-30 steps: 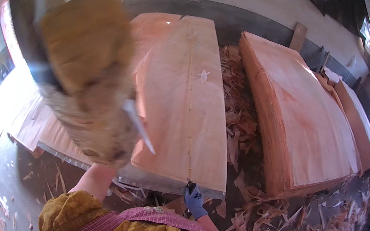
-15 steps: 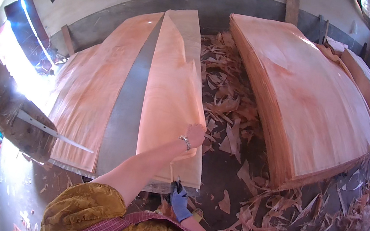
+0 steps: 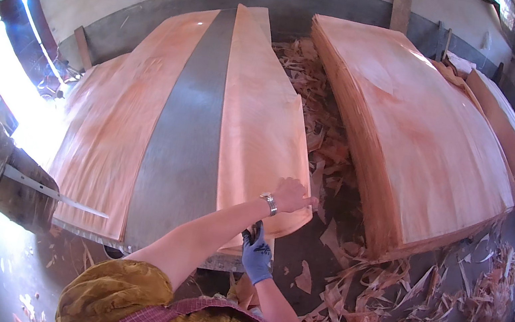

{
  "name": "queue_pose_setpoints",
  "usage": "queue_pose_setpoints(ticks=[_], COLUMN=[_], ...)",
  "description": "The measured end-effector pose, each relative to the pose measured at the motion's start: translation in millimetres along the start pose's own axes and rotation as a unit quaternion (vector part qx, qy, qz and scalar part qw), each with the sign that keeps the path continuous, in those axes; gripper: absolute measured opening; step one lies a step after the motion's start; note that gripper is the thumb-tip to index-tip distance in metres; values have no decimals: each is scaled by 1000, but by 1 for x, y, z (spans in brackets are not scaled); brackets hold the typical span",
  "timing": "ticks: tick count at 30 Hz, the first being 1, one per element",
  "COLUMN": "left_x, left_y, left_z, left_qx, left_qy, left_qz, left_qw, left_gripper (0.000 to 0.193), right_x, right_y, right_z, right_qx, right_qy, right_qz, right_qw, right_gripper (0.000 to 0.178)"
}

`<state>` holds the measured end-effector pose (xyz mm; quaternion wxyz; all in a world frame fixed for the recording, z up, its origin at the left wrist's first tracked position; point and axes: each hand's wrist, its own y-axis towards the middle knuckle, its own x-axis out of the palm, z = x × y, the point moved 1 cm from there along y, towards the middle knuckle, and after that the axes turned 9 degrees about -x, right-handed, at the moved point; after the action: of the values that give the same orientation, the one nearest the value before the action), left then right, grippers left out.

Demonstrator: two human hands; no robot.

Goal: The person uses a utility knife to cut wood veneer sheets, applying adhesive tape to patch defects and moving sheets between work surfaces.

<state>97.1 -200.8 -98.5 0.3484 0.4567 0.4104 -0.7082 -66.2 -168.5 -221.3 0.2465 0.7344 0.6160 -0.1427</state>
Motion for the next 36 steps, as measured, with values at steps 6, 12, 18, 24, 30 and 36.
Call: queue_pose_setpoints(ticks=[6,12,18,24,30,36], left_x=[-49,-32,101,242,326,271], left_y=[-83,-134,-122,-60,67,201], left_z=[-19,4,83,169,148,265], left_qx=[117,33,-293,-560,-335,-276], left_qy=[-434,-600,-523,-758,-870,-846], left_qz=[100,-33,-70,-30,297,399], left_qw=[888,798,797,334,204,222], left_gripper=[46,42,64,88,72,42], right_x=[-72,-254,-449,-618,-736,-870], right_y=[25,50,46,55,127,212], right_z=[-36,3,116,205,303,418], right_qx=[245,298,262,209,217,202], right_qy=[474,680,795,799,718,668], right_qz=[-13,-10,-73,-111,-65,-78], right_qw=[846,670,542,554,658,712], right_gripper=[26,33,48,55,58,59])
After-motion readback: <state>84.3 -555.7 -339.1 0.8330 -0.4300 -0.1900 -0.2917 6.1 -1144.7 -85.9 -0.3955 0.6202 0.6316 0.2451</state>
